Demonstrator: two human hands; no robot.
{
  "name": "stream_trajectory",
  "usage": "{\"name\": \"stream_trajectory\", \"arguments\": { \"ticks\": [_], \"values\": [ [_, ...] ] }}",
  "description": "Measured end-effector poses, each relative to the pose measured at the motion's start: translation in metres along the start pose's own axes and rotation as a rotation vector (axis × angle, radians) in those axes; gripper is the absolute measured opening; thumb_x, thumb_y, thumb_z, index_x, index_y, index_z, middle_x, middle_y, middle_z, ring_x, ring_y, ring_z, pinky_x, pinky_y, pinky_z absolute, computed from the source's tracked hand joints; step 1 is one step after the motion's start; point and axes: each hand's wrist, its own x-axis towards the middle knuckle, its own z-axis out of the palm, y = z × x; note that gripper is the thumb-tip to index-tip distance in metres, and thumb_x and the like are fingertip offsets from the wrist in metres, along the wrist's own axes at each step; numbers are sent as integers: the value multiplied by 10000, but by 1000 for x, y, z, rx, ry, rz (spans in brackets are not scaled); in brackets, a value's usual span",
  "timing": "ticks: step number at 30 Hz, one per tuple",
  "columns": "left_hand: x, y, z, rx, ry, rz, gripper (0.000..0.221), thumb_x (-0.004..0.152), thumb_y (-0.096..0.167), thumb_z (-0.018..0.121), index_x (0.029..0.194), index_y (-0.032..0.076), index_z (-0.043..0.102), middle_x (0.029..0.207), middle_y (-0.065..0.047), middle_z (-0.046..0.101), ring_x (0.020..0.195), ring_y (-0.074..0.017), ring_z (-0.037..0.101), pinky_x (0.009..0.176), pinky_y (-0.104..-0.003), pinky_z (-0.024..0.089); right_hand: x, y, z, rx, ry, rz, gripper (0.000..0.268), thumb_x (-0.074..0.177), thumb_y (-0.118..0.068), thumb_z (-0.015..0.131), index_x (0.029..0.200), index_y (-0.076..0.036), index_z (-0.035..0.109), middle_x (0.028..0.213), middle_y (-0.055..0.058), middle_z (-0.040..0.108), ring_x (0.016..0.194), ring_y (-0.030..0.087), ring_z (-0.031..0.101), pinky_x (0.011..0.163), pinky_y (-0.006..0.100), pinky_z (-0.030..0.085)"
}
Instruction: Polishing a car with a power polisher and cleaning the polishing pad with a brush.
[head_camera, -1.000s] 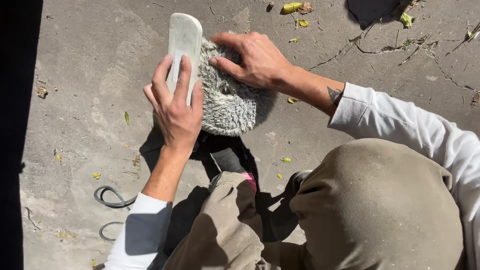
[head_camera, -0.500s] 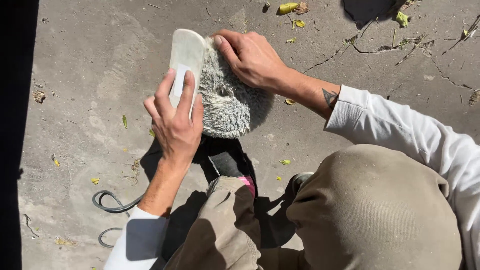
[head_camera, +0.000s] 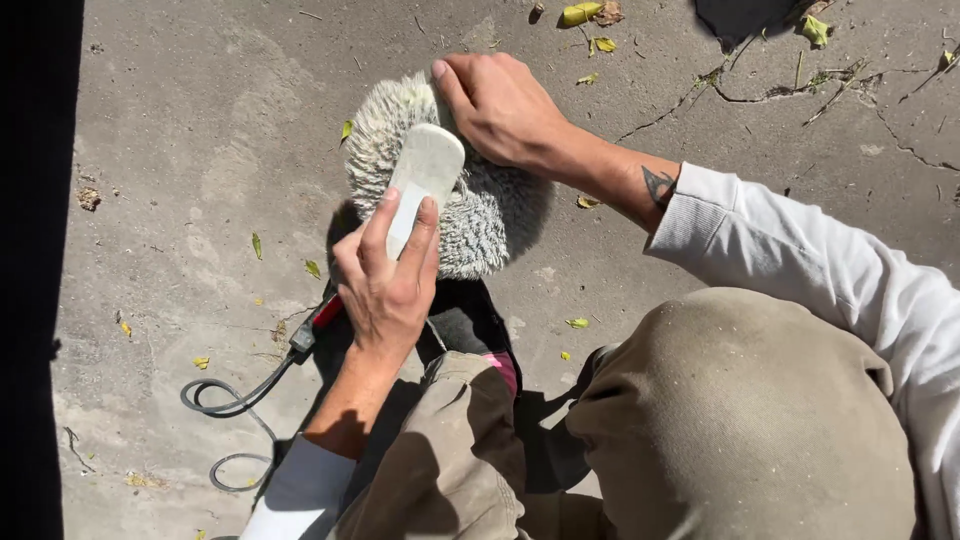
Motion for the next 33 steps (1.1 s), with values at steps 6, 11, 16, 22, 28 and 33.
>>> {"name": "stream_trajectory", "arguments": {
  "ticks": [6, 11, 16, 22, 28, 33],
  "values": [
    [-57, -4, 29, -103, 28, -22, 678, 920, 174, 928, 1505, 351, 634, 1545, -99, 458, 1208, -290, 472, 846, -292, 588, -1, -5, -5, -162, -83, 17, 546, 1205, -311, 411, 679, -171, 453, 554, -55, 341, 410, 108, 274, 375, 304, 367],
    [69, -11, -1, -129, -65, -67, 566, 958, 121, 853, 1479, 282, 700, 1533, -74, 473, 1115, -284, 535, 701, -302, 604, 3, 2, -8, -108, -53, 33, 385, 1117, -141, 484, 746, -96, 576, 570, -26, 493, 420, 95, 432, 342, 254, 441],
    [-103, 2, 37, -110, 93, 10, 599, 935, 178, 901, 1483, 225, 667, 1530, -151, 434, 1199, -301, 448, 977, -335, 530, 2, -14, -7, -109, 37, 17, 485, 1175, -216, 480, 701, -141, 548, 535, -41, 457, 373, 88, 335, 293, 254, 301],
    [13, -7, 24, -13, -30, -121, 743, 987, 195, 898, 1576, 459, 529, 1553, -81, 461, 1188, -270, 482, 645, -223, 549, -2, -11, -7, -309, 34, -110, 509, 1193, -241, 446, 732, -91, 604, 505, 2, 466, 337, 139, 355, 307, 326, 367],
    [-7, -20, 36, 29, 135, 45, 862, 937, 153, 1024, 1602, 370, 520, 1577, -77, 419, 1230, -255, 460, 1001, -328, 555, -8, -23, -16, -190, 77, -79, 459, 1179, -181, 468, 752, -69, 591, 522, 15, 501, 355, 144, 394, 312, 322, 353],
    [-84, -11, 31, -108, 48, 28, 660, 896, 152, 948, 1475, 295, 663, 1512, -106, 442, 1234, -315, 481, 981, -364, 560, -4, -8, -4, -294, 22, -88, 504, 1202, -264, 431, 730, -138, 553, 516, -30, 436, 355, 117, 362, 327, 304, 384]
  ]
}}
